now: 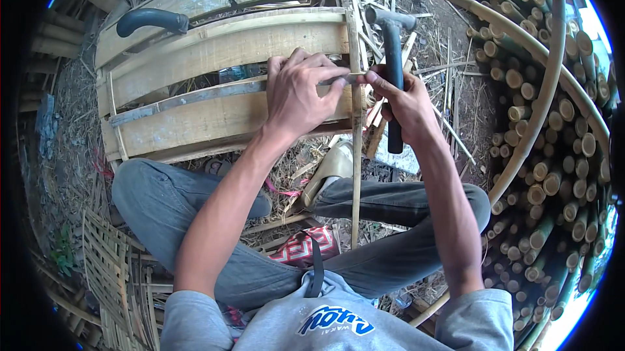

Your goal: The person is using a hammer to drive small bamboo pins into a bamboo frame, securing thin bamboo strips to a larger structure. The person handles the hammer and the pins by hand, positioning the pins on the frame before striking them.

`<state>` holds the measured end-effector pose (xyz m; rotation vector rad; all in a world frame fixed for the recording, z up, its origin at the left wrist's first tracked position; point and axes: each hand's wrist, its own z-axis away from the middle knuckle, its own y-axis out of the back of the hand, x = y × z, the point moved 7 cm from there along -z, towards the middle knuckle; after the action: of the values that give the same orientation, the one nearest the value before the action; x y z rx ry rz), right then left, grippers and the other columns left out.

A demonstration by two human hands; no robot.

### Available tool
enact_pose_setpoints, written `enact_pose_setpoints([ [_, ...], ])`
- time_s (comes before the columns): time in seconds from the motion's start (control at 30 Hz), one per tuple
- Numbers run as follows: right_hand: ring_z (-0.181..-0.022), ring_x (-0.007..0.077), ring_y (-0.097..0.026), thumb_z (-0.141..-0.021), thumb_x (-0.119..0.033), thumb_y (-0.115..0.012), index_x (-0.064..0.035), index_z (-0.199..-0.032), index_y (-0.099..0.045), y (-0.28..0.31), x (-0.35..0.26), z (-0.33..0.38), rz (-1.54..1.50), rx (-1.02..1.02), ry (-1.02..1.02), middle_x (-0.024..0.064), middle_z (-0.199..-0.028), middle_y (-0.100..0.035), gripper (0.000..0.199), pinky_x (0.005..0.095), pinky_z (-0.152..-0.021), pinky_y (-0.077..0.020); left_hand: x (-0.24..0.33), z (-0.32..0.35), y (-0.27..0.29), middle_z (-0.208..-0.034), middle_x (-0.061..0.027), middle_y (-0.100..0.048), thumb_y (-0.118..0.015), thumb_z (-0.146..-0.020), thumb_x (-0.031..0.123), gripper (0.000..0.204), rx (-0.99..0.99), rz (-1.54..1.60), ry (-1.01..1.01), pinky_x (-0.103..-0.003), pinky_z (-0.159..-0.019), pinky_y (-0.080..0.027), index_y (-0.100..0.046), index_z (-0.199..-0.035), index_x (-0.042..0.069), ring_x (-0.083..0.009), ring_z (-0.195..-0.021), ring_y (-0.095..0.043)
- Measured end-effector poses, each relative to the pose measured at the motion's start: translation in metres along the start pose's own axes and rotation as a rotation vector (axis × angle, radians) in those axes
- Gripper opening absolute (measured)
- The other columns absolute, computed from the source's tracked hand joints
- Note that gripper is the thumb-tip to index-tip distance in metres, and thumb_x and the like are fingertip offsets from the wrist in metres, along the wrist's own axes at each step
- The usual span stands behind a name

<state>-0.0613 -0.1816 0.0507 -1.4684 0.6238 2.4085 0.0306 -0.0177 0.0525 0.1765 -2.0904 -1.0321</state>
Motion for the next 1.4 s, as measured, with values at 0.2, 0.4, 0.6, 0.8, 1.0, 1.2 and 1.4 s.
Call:
enact_pose_setpoints([
  [0.2, -0.071, 0.0068, -0.058, -0.092, -0.024, -0.080, -0.0032, -0.105, -0.069, -0.010, 0.017, -0.003, 0.003, -0.023, 0.048, 0.0007, -0.084, -0.071, 0.027, 0.0247, -0.060, -0.0472, -0.006, -0.010, -0.005, -0.106, 0.0068, -0.077, -0.072, -0.094, 0.039, 0.021, -0.152, 0.084, 0.152, -0.038, -0.101, -0.027, -0.083, -0.105, 0.025, -0.0139, -0.110, -0.060],
  [0.4, -0.071, 0.0076, -0.061, -0.091, -0.027, -0.083, -0.0034, -0.103, -0.068, -0.017, 0.023, -0.008, -0.040, -0.051, 0.110, 0.0001, -0.081, -0.068, 0.030, 0.0262, -0.062, -0.0485, -0.004, -0.009, -0.014, -0.109, 0.0069, -0.078, -0.074, -0.092, 0.041, 0.017, -0.104, 0.070, 0.146, -0.044, -0.101, -0.024, -0.084, -0.095, 0.027, -0.0162, -0.108, -0.061],
  [0.6, -0.072, 0.0100, -0.069, -0.092, -0.035, -0.081, -0.0016, -0.105, -0.068, -0.012, 0.019, -0.008, -0.051, -0.048, 0.022, 0.0040, -0.083, -0.073, 0.038, 0.0244, -0.054, -0.0473, -0.005, -0.013, -0.017, -0.111, 0.0072, -0.076, -0.070, -0.096, 0.041, 0.023, -0.155, 0.119, 0.261, -0.043, -0.101, -0.021, -0.083, -0.100, 0.023, -0.0139, -0.115, -0.058],
  [0.8, -0.066, 0.0091, -0.067, -0.090, -0.037, -0.082, -0.0033, -0.102, -0.066, 0.003, 0.039, -0.014, -0.044, 0.032, -0.098, 0.0033, -0.079, -0.072, 0.039, 0.0227, -0.051, -0.0442, -0.004, -0.011, -0.020, -0.108, 0.0075, -0.076, -0.071, -0.096, 0.041, 0.022, -0.027, 0.073, 0.201, -0.040, -0.099, -0.023, -0.082, -0.100, 0.022, -0.0131, -0.109, -0.061],
  [1.0, -0.065, 0.0073, -0.063, -0.087, -0.032, -0.086, -0.0045, -0.090, -0.070, 0.001, 0.048, -0.015, -0.200, 0.015, -0.138, 0.0026, -0.079, -0.072, 0.032, 0.0237, -0.054, -0.0419, 0.008, -0.004, -0.017, -0.102, 0.0113, -0.076, -0.072, -0.096, 0.034, 0.014, 0.148, -0.031, 0.081, -0.039, -0.097, -0.026, -0.082, -0.099, 0.024, -0.0114, -0.097, -0.064],
  [1.2, -0.069, 0.0077, -0.066, -0.085, -0.032, -0.087, -0.0036, -0.093, -0.072, -0.003, 0.050, -0.016, -0.226, -0.023, -0.152, 0.0040, -0.085, -0.074, 0.033, 0.0233, -0.056, -0.0444, 0.012, 0.002, -0.020, -0.101, 0.0125, -0.077, -0.072, -0.094, 0.031, 0.012, 0.236, -0.121, -0.067, -0.038, -0.095, -0.026, -0.082, -0.098, 0.025, -0.0090, -0.090, -0.062],
  [1.4, -0.070, 0.0067, -0.064, -0.085, -0.034, -0.086, -0.0040, -0.090, -0.073, -0.003, 0.051, -0.019, -0.226, -0.045, -0.116, 0.0035, -0.085, -0.074, 0.033, 0.0235, -0.057, -0.0440, 0.014, 0.005, -0.021, -0.102, 0.0133, -0.077, -0.073, -0.094, 0.029, 0.011, 0.289, -0.159, -0.107, -0.037, -0.093, -0.026, -0.082, -0.100, 0.026, -0.0087, -0.089, -0.061],
])
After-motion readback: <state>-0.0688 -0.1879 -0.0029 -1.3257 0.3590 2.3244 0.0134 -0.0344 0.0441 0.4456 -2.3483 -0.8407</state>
